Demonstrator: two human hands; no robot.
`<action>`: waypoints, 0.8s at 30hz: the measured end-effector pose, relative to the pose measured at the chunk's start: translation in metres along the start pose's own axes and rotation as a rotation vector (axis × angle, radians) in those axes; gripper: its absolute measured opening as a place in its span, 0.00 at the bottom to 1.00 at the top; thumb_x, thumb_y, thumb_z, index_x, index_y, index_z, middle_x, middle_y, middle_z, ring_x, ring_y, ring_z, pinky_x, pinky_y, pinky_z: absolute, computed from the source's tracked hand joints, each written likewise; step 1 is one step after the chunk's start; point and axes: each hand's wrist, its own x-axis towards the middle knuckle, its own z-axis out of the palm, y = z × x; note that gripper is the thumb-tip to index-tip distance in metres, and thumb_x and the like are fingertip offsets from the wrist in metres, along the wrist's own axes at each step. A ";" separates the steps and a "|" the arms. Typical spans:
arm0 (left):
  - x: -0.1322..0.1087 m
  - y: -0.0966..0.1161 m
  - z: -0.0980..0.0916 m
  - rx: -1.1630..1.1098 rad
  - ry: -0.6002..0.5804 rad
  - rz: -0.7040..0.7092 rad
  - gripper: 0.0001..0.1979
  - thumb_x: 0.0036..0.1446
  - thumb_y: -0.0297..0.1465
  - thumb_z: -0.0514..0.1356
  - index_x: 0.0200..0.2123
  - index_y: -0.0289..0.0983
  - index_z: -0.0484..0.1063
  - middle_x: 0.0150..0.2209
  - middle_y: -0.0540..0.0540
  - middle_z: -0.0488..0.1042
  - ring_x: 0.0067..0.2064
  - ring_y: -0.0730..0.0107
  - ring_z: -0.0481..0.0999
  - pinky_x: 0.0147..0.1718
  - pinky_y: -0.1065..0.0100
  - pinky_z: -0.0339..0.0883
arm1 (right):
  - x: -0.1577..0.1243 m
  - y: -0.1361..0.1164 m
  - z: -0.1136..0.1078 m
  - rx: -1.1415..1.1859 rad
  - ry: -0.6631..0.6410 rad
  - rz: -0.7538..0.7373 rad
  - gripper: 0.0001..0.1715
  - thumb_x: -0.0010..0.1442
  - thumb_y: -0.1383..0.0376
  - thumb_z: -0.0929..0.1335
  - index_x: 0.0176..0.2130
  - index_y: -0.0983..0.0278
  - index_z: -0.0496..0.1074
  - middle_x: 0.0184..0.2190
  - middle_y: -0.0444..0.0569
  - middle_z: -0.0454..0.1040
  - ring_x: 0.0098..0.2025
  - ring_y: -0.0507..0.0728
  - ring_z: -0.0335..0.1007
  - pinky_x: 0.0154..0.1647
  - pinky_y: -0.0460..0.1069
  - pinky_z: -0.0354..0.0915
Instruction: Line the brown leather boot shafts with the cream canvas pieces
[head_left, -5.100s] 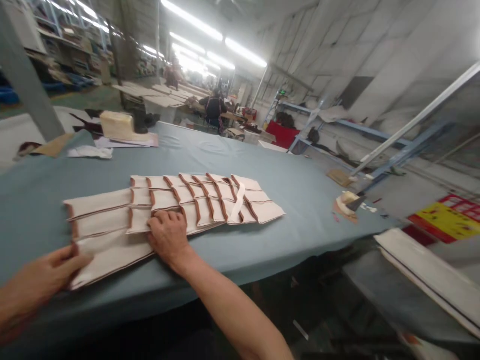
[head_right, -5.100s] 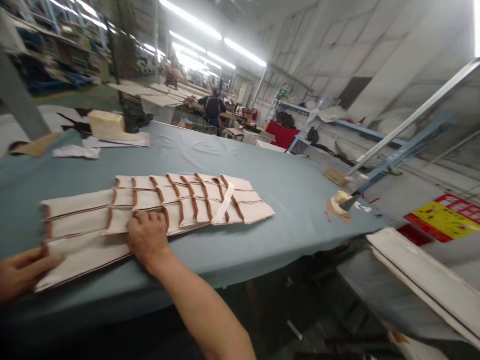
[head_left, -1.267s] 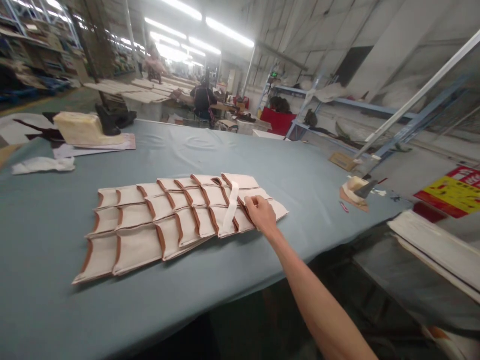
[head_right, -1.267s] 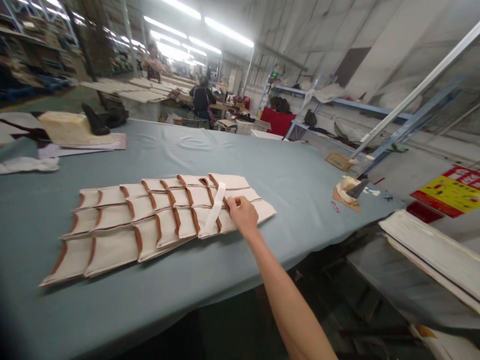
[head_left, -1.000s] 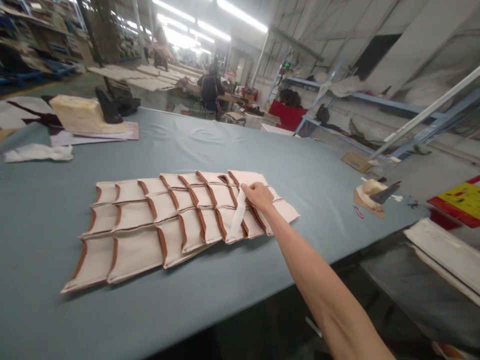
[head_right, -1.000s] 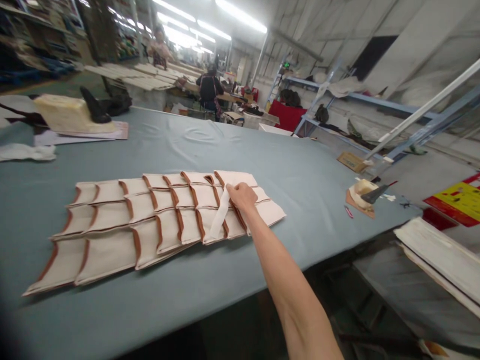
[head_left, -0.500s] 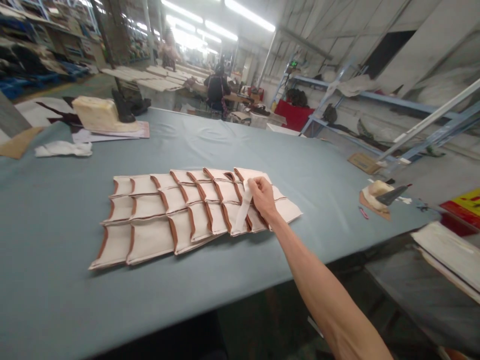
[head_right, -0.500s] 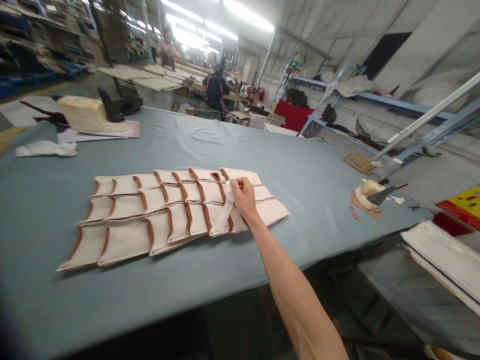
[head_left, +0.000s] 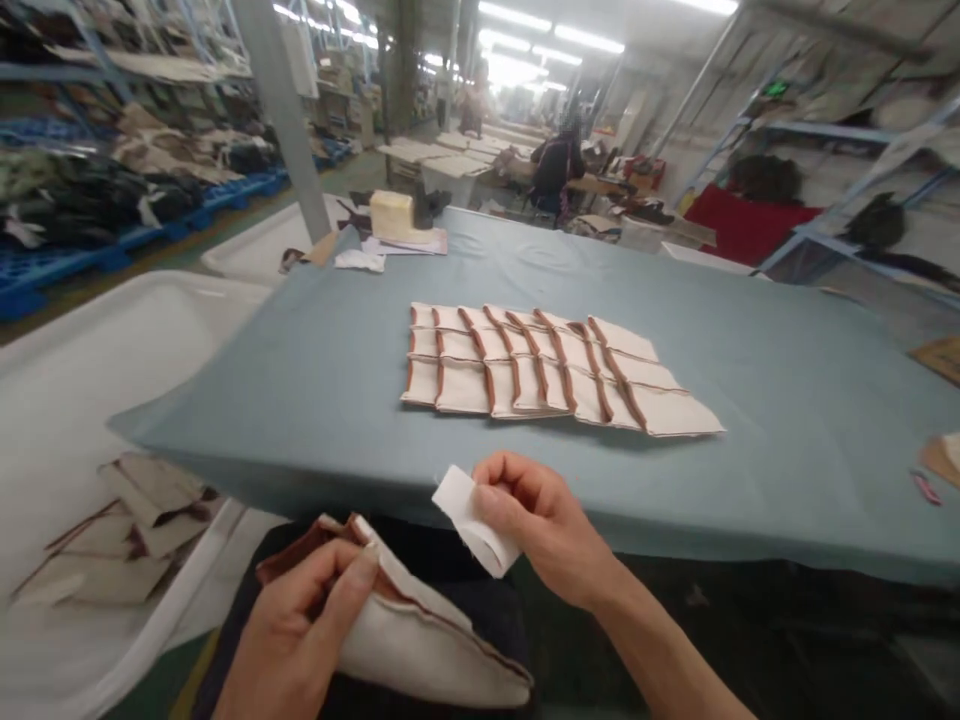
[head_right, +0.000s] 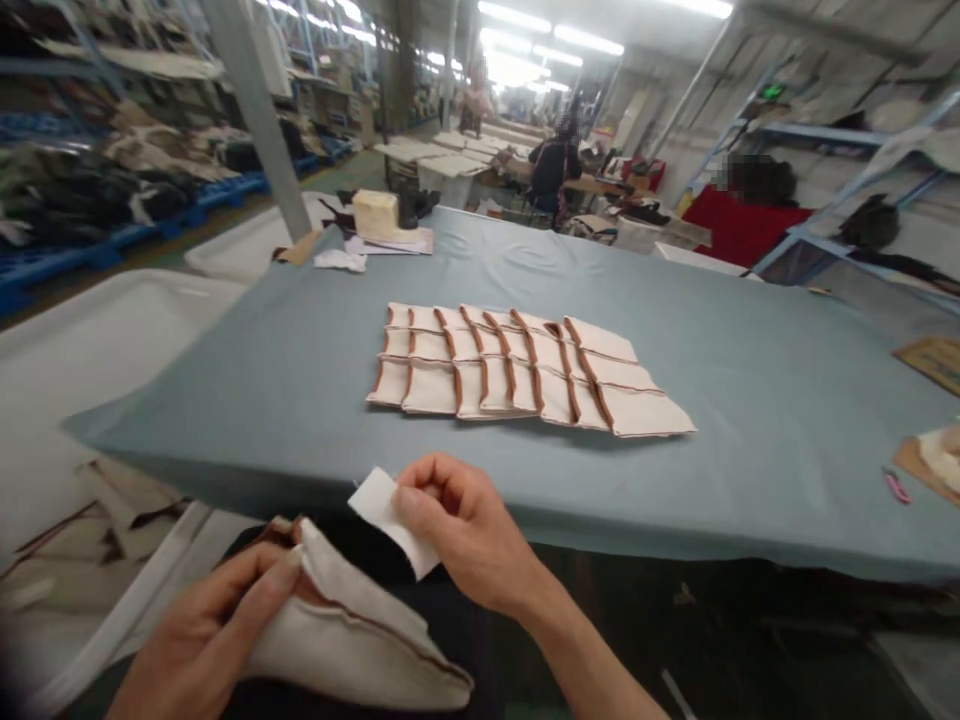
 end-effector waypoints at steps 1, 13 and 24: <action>-0.001 0.004 -0.004 -0.031 -0.008 0.020 0.28 0.66 0.56 0.59 0.26 0.39 0.78 0.27 0.49 0.77 0.30 0.65 0.74 0.30 0.71 0.67 | -0.006 0.002 0.014 0.008 -0.039 0.021 0.36 0.58 0.35 0.76 0.35 0.63 0.68 0.24 0.38 0.63 0.24 0.47 0.53 0.24 0.43 0.51; -0.034 -0.015 -0.042 -0.202 -0.031 0.069 0.25 0.67 0.48 0.58 0.24 0.37 0.72 0.23 0.50 0.67 0.26 0.70 0.64 0.24 0.72 0.59 | -0.056 0.028 0.112 -0.355 0.067 0.051 0.15 0.71 0.55 0.68 0.37 0.63 0.72 0.27 0.41 0.71 0.27 0.50 0.63 0.27 0.44 0.58; -0.053 -0.016 -0.046 -0.244 -0.018 0.081 0.21 0.65 0.42 0.59 0.24 0.35 0.74 0.22 0.50 0.67 0.24 0.73 0.62 0.21 0.72 0.56 | -0.065 0.048 0.147 -0.509 0.307 -0.095 0.14 0.64 0.57 0.70 0.29 0.60 0.69 0.18 0.37 0.65 0.19 0.48 0.57 0.20 0.45 0.51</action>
